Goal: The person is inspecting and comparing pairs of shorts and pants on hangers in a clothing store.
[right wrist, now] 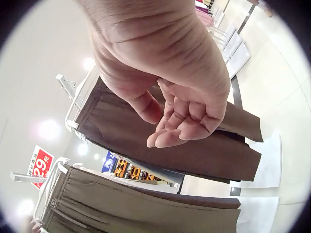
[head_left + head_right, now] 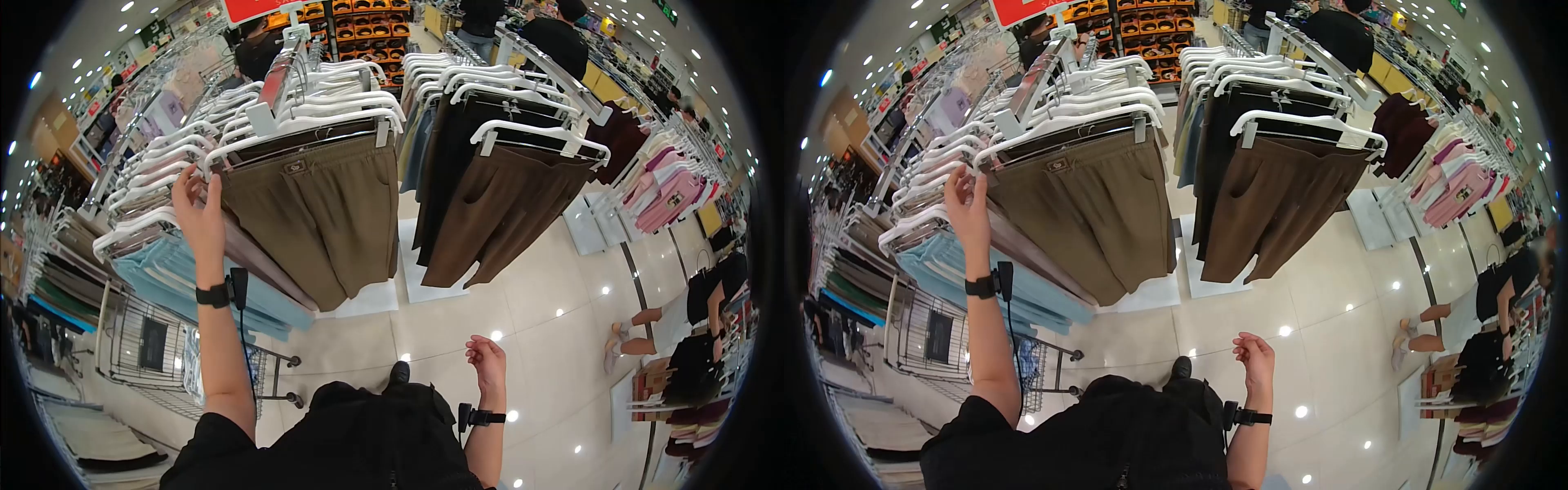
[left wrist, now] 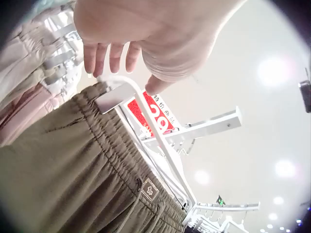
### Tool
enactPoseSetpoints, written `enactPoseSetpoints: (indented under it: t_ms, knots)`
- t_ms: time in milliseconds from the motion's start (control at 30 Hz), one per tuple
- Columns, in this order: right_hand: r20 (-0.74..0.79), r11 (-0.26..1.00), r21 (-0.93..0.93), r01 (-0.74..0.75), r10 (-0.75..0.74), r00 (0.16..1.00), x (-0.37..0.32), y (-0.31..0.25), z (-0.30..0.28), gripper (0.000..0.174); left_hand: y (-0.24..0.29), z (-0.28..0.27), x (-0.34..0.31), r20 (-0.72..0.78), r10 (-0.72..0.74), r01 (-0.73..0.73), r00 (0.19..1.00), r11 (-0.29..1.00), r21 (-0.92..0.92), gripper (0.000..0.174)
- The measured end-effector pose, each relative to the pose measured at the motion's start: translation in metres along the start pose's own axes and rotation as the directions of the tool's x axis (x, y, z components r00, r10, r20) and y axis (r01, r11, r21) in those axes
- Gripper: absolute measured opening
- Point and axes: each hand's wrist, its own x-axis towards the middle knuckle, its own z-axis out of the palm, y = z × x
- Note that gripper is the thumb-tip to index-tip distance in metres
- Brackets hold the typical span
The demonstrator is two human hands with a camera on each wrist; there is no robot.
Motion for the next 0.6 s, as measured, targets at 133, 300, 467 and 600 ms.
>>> enactPoseSetpoints:
  t_ms: [133, 300, 467, 600]
  knots:
    - [0.033, 0.999, -0.042, -0.022, 0.023, 0.999, 0.01, -0.001, 0.002, 0.021, 0.063, -0.019, -0.029, -0.1, 0.177, -0.171, 0.979, 0.983, 0.067, 0.035]
    - [0.106, 0.992, -0.116, -0.055, 0.068, 0.992, 0.027, 0.018, 0.003, 0.021, 0.145, -0.07, -0.104, -0.232, 0.587, -0.629, 0.776, 0.745, -0.221, 0.032]
    - [0.125, 0.966, -0.22, -0.133, 0.164, 0.979, 0.028, 0.036, 0.025, 0.022, 0.246, -0.066, -0.106, -0.451, 0.806, -0.805, 0.382, 0.051, -0.591, 0.038]
    - [0.228, 0.949, -0.29, -0.125, 0.195, 0.954, 0.027, 0.053, 0.044, 0.022, 0.259, -0.086, -0.114, -0.379, 0.843, -0.817, 0.383, 0.117, -0.565, 0.044]
